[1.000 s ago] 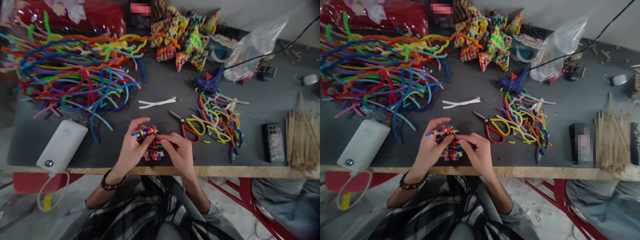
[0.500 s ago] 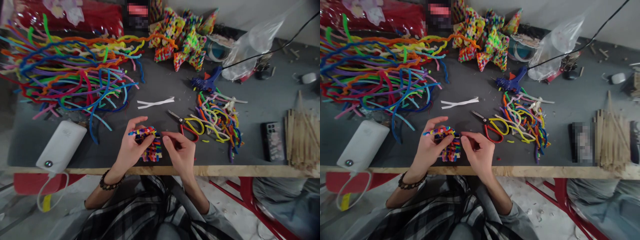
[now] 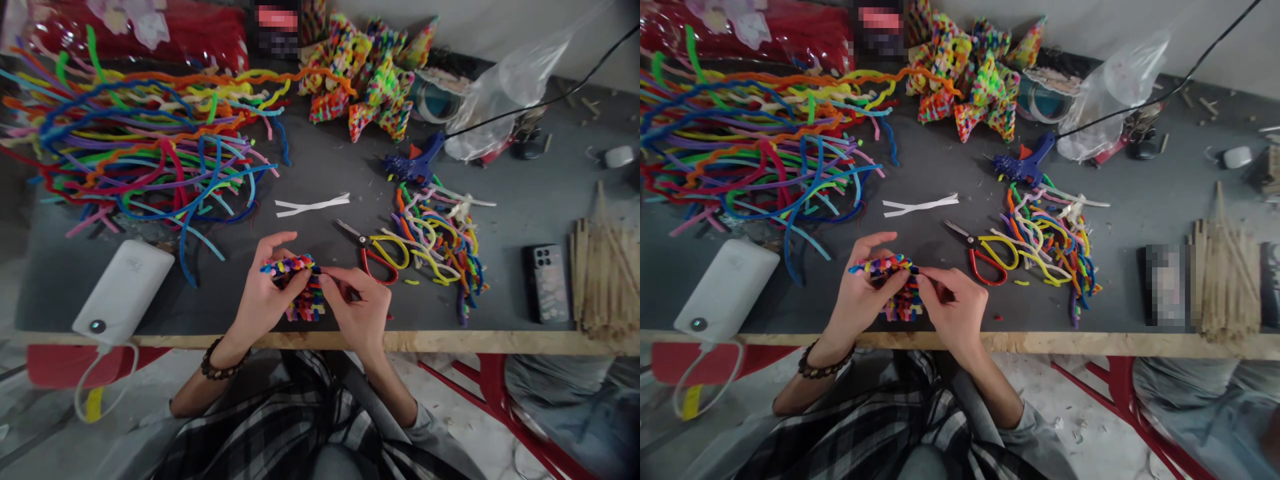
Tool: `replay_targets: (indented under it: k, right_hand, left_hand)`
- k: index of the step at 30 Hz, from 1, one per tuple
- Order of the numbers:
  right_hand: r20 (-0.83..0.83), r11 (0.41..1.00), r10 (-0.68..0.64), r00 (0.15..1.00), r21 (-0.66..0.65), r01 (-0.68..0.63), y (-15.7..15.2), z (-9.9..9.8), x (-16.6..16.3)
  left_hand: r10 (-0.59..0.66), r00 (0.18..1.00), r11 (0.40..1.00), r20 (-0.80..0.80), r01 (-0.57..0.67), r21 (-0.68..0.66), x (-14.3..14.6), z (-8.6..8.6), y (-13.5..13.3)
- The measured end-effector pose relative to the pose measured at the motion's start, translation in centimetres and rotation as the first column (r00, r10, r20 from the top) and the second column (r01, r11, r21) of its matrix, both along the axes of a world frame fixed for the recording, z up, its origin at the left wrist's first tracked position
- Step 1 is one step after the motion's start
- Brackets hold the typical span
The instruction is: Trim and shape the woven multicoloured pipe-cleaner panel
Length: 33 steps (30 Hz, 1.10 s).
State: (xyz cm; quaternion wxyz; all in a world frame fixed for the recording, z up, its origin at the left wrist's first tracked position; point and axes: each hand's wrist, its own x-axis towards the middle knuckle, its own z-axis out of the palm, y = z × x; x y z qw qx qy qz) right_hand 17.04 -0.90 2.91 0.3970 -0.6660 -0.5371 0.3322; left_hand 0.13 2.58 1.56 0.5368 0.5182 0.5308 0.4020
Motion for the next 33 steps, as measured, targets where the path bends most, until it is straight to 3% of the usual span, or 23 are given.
replay_targets:
  k: [10, 17, 27, 30, 33]
  right_hand:
    - [0.222, 0.979, 0.011, 0.975, 0.198, -0.056, -0.4, -0.5, -0.5]
    - [0.469, 0.929, -0.032, 0.883, 0.34, -0.147, -0.3, -0.8, -0.7]
    - [0.411, 0.951, 0.18, 0.893, 0.16, -0.266, -0.3, -0.8, -0.2]
    - [0.277, 0.95, 0.246, 0.929, 0.122, -0.288, 0.1, -0.4, 0.2]
    - [0.087, 0.981, 0.182, 0.979, 0.049, -0.187, 0.4, 0.4, 0.7]
  left_hand:
    - [0.009, 0.998, 1.0, -0.055, -0.008, 0.011, -0.1, -0.3, 0.0]
    - [0.015, 0.996, 1.0, -0.092, -0.013, 0.021, -0.1, -0.1, 0.0]
    - [0.012, 0.999, 1.0, -0.04, -0.012, -0.005, -0.1, -0.2, -0.3]
    - [0.008, 1.0, 1.0, -0.023, -0.008, 0.008, -0.3, -0.3, -0.3]
    - [-0.029, 1.0, 1.0, -0.007, 0.029, -0.008, -0.5, -0.2, -0.2]
